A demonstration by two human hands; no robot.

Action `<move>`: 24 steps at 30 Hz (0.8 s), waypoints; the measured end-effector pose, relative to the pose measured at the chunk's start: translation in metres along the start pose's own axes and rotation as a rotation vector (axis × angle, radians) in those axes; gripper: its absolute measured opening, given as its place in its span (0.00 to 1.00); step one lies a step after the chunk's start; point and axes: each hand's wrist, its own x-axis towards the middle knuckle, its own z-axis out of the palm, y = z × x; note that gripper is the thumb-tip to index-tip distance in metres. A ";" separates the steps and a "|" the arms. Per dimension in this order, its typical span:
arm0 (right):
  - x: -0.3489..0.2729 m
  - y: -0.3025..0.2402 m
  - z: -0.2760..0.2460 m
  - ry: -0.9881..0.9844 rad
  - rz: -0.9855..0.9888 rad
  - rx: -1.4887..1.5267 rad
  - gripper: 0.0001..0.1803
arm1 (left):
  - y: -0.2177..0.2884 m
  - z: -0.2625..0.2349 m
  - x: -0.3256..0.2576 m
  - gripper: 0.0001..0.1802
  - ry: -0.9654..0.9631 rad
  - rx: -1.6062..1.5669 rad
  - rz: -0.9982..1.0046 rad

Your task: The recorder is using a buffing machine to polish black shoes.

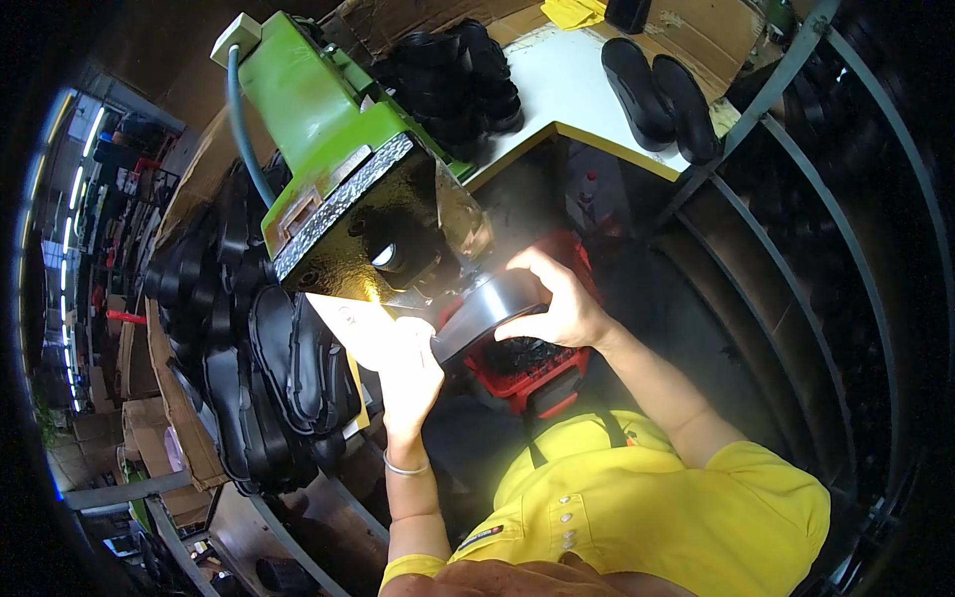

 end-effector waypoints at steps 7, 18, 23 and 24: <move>-0.002 0.008 -0.002 0.025 0.007 0.083 0.33 | -0.005 -0.010 -0.001 0.13 0.157 -0.624 -0.366; -0.005 0.017 0.012 0.178 0.207 0.526 0.30 | 0.037 -0.039 0.039 0.25 0.368 0.024 0.163; -0.004 0.002 0.030 0.221 0.258 0.544 0.32 | 0.034 -0.052 0.042 0.22 0.286 -0.035 0.071; -0.004 0.000 0.029 0.207 0.252 0.519 0.32 | 0.034 -0.049 0.041 0.22 0.304 -0.041 0.074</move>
